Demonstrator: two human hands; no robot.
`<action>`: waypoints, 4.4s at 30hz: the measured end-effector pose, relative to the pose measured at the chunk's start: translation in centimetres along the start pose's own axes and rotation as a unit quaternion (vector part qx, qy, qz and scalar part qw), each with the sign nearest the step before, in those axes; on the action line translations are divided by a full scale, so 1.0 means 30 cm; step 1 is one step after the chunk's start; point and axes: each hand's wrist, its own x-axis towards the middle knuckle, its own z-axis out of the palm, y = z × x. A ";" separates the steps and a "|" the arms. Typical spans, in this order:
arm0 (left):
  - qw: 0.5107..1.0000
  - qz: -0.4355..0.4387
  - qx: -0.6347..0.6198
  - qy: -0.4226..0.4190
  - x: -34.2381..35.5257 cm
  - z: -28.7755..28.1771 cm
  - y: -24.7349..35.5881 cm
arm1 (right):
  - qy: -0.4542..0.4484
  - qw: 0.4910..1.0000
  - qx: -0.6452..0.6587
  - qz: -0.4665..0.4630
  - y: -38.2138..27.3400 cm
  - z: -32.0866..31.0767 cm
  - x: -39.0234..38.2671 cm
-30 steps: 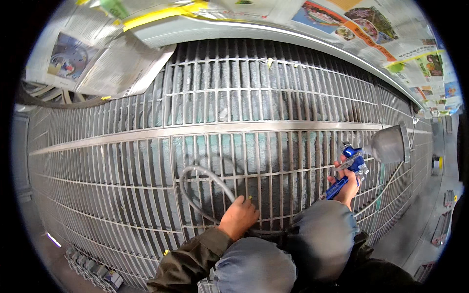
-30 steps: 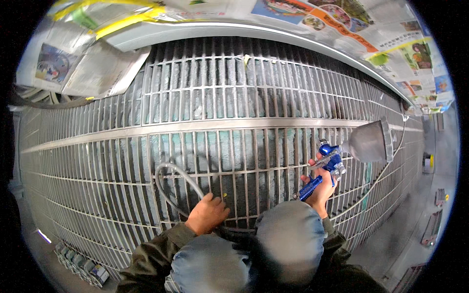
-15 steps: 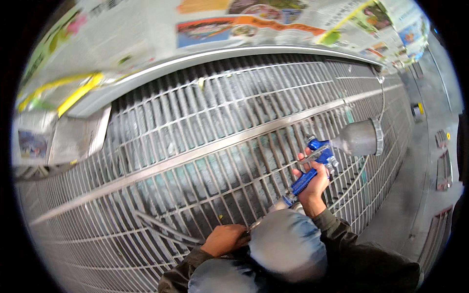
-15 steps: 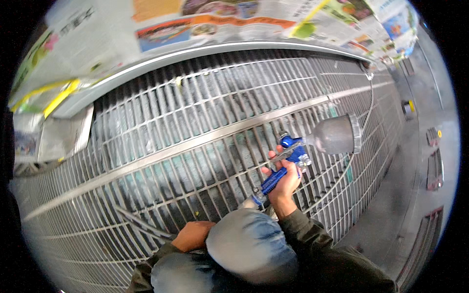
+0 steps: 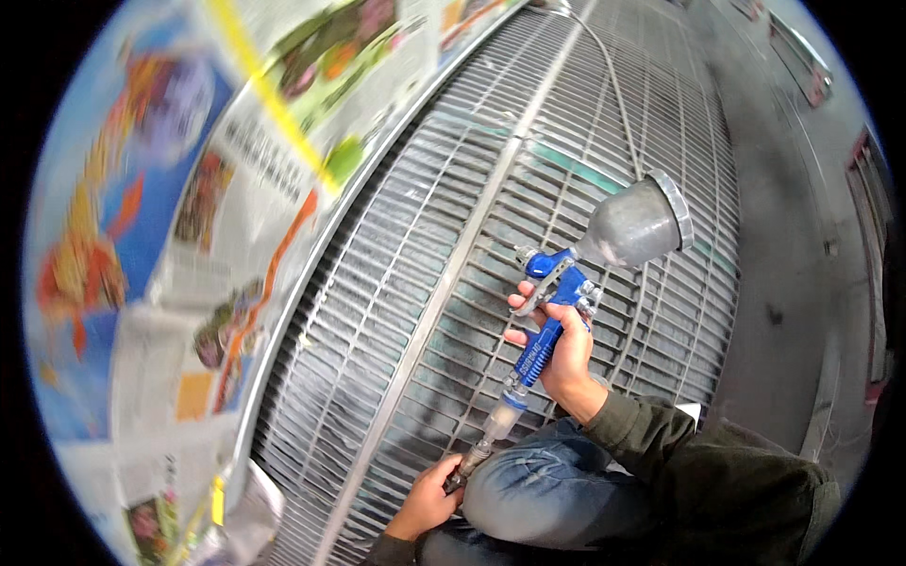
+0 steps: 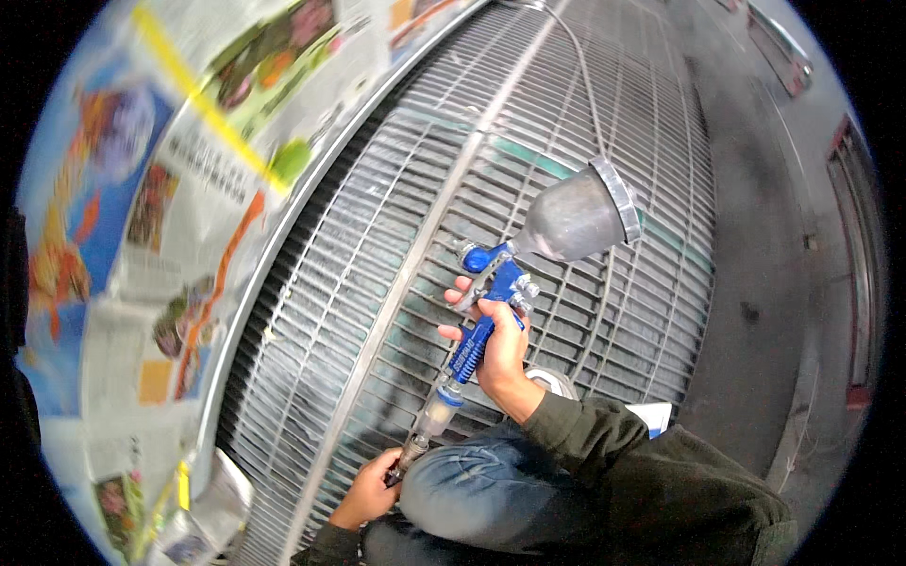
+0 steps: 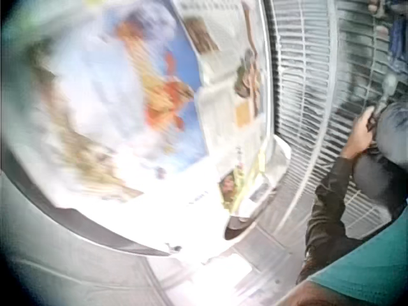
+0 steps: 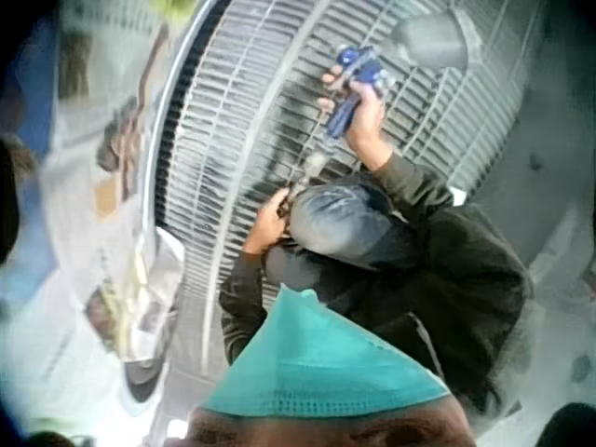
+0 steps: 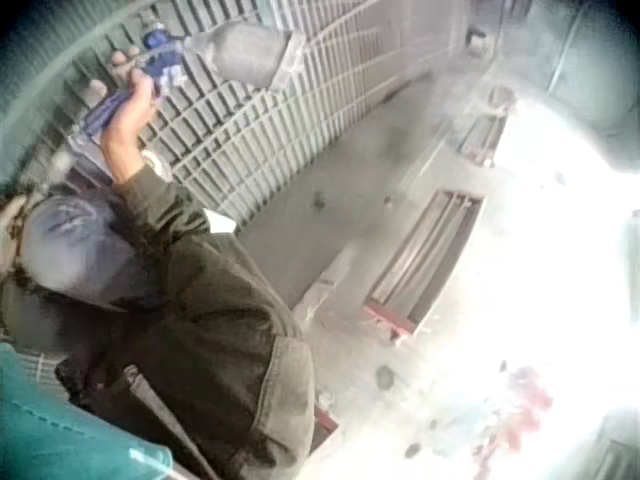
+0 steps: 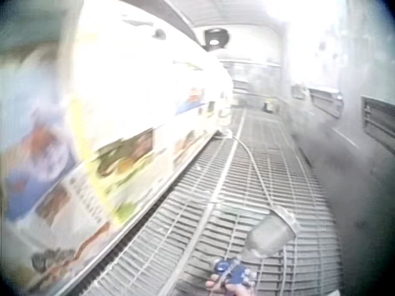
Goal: The person uses a spray gun to apply white paint to the rear bumper and lower side panels of a car in a paint booth. The car is masked with plastic and newspaper. The person moves around the vehicle to cover different areas and finishes by detaching the spray gun hose.
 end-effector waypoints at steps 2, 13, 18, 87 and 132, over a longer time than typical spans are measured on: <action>0.998 0.019 0.054 -0.001 0.014 0.004 0.127 | 0.030 0.999 -0.007 -0.021 -0.118 0.010 -0.019; 0.995 -0.010 -0.026 0.093 -0.017 0.402 0.921 | -0.005 0.946 0.319 0.048 -0.824 0.041 -0.078; 0.982 -0.077 -0.135 0.110 -0.062 0.540 1.089 | 0.035 0.952 0.304 -0.001 -1.109 0.063 -0.186; 0.511 -0.062 -0.392 0.763 -2.686 0.859 0.937 | -0.893 0.192 -0.390 0.116 -0.221 1.183 -2.757; -0.129 -0.144 -0.242 0.951 -5.917 0.403 -0.967 | -0.866 -0.096 -0.368 0.323 2.251 1.695 -6.801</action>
